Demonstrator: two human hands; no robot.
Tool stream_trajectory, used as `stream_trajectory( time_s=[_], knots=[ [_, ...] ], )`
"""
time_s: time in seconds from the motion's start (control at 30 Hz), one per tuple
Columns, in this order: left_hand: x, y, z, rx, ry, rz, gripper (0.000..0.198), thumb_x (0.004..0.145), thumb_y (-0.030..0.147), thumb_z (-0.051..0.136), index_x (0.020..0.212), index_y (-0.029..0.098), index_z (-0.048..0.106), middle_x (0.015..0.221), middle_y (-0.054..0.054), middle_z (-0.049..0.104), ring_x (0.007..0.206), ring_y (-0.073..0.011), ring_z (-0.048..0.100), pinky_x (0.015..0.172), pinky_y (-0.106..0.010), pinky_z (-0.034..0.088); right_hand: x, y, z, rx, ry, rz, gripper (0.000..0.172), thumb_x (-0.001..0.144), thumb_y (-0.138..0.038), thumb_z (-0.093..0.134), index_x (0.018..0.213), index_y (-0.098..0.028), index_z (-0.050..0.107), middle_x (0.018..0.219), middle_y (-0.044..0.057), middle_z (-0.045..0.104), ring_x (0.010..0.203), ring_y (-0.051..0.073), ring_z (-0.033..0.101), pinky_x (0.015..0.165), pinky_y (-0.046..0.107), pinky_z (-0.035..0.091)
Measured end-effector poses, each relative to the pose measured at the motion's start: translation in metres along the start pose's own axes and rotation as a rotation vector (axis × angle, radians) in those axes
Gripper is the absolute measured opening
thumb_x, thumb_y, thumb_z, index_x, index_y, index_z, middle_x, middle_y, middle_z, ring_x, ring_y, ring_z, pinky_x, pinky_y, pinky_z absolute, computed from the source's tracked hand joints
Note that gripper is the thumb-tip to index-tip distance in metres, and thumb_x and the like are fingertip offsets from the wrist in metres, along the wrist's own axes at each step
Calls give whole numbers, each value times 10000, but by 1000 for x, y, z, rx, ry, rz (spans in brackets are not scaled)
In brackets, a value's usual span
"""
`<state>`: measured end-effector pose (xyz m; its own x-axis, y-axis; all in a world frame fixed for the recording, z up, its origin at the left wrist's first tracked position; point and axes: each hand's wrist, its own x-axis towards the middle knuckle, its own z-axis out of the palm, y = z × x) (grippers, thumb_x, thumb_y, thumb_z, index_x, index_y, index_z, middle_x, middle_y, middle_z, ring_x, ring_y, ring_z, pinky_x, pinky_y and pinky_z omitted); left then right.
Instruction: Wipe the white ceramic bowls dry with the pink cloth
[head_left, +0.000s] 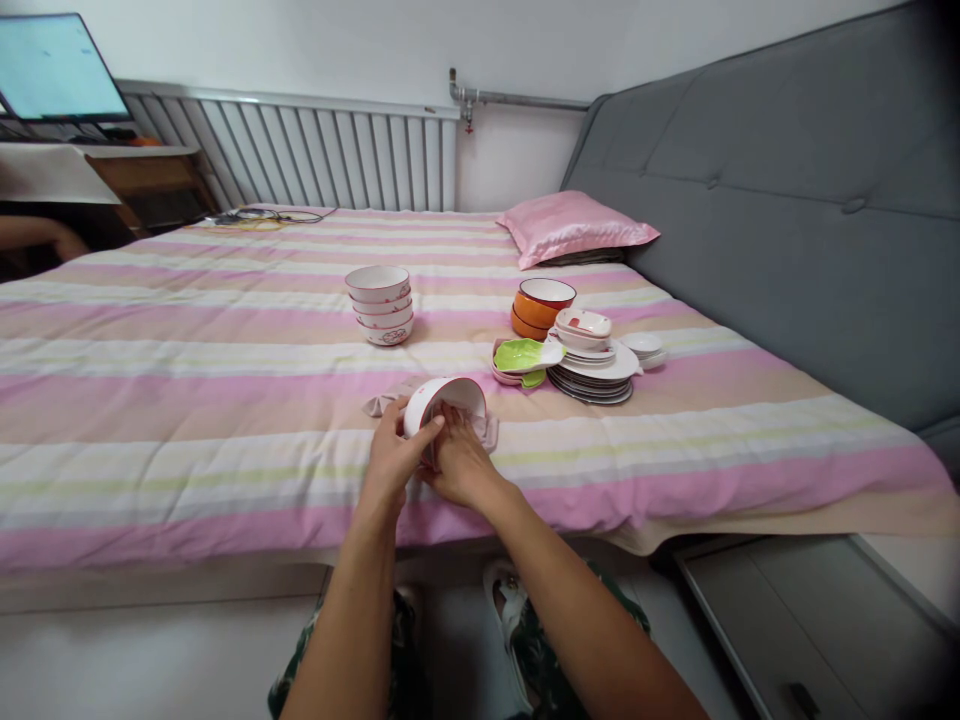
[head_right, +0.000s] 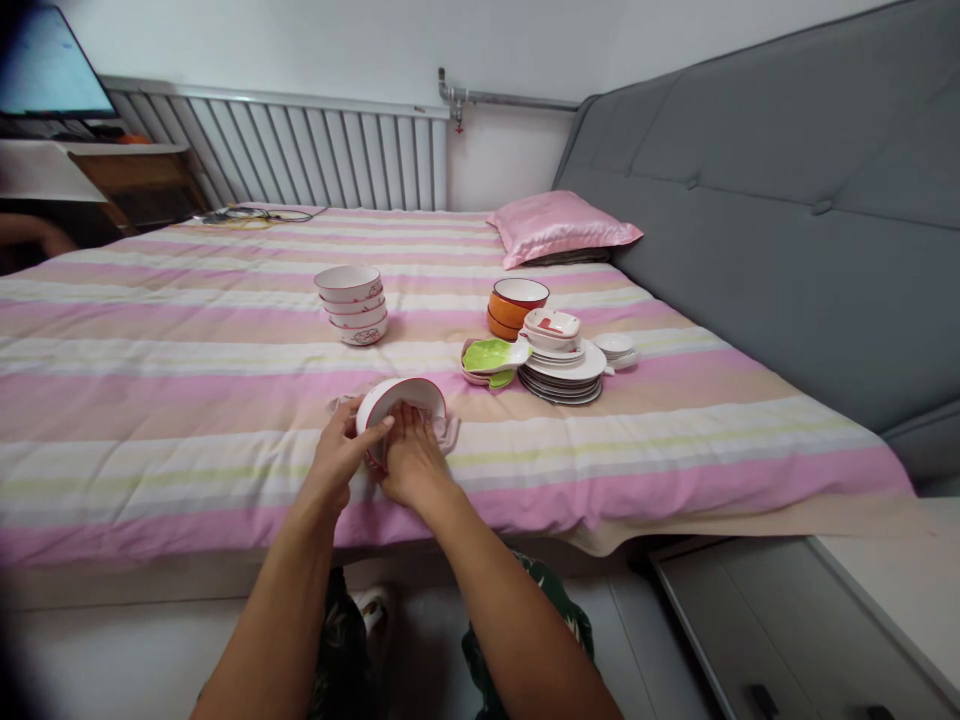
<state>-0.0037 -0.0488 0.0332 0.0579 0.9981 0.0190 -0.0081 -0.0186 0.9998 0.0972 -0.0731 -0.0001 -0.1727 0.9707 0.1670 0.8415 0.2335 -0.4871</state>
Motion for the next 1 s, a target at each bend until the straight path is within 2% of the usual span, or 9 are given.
stream_trajectory(
  time_s=[0.17, 0.3, 0.47, 0.57, 0.67, 0.77, 0.9, 1.0],
  knots=[
    [1, -1, 0, 7, 9, -21, 591, 575, 356, 759, 1100, 158, 575, 987, -72, 640, 924, -210, 590, 780, -302, 451, -1, -1, -2, 9, -18, -15, 751, 801, -266, 596, 1449, -92, 259, 1494, 227, 278, 1401, 307, 220, 1144, 516, 138],
    [3, -2, 0, -17, 61, -29, 539, 553, 362, 760, 1016, 151, 582, 915, -46, 634, 848, -178, 590, 746, -277, 448, -3, -3, -7, 4, -61, -26, 760, 794, -255, 611, 1431, -33, 259, 1489, 248, 277, 1406, 292, 220, 1144, 456, 190],
    [7, -7, 2, -17, 182, -80, 540, 522, 412, 757, 953, 141, 577, 762, -1, 587, 677, -130, 552, 623, -243, 428, -4, -5, -16, 45, -80, -56, 666, 787, -166, 588, 1400, -92, 338, 1430, 196, 406, 1345, 257, 354, 1103, 406, 272],
    [8, -8, 4, -23, 224, -77, 577, 510, 457, 756, 952, 138, 568, 734, 9, 569, 623, -112, 529, 582, -234, 420, -5, -4, -23, 120, -65, -111, 579, 754, -163, 618, 1309, -130, 456, 1320, 155, 530, 1242, 248, 472, 1044, 388, 344],
    [8, -7, 5, -8, 208, -55, 560, 522, 469, 757, 929, 138, 561, 722, 12, 559, 613, -106, 524, 576, -226, 422, -7, 0, -32, 247, -50, -131, 471, 713, -214, 675, 1166, -159, 557, 1148, 101, 634, 1054, 236, 585, 910, 354, 443],
    [7, -5, 5, -2, 178, -40, 537, 534, 460, 760, 914, 138, 558, 738, 6, 565, 617, -103, 530, 579, -222, 430, -8, 6, -39, 377, -14, -93, 461, 718, -222, 671, 1165, -175, 567, 1049, 51, 672, 919, 201, 627, 807, 304, 480],
    [7, -5, 4, 28, 168, -25, 559, 544, 481, 759, 941, 136, 569, 762, -5, 580, 644, -116, 549, 598, -231, 444, -7, 14, -43, 532, 6, -37, 630, 712, -217, 674, 1314, -207, 488, 1148, 47, 663, 964, 189, 639, 837, 298, 493],
    [6, -6, 3, 38, 162, -30, 594, 544, 502, 758, 973, 137, 567, 800, -18, 593, 670, -126, 556, 614, -240, 449, -6, 17, -42, 482, 66, 44, 569, 731, -234, 649, 1284, -179, 530, 1218, 76, 637, 1048, 204, 622, 899, 315, 481]
  ],
)
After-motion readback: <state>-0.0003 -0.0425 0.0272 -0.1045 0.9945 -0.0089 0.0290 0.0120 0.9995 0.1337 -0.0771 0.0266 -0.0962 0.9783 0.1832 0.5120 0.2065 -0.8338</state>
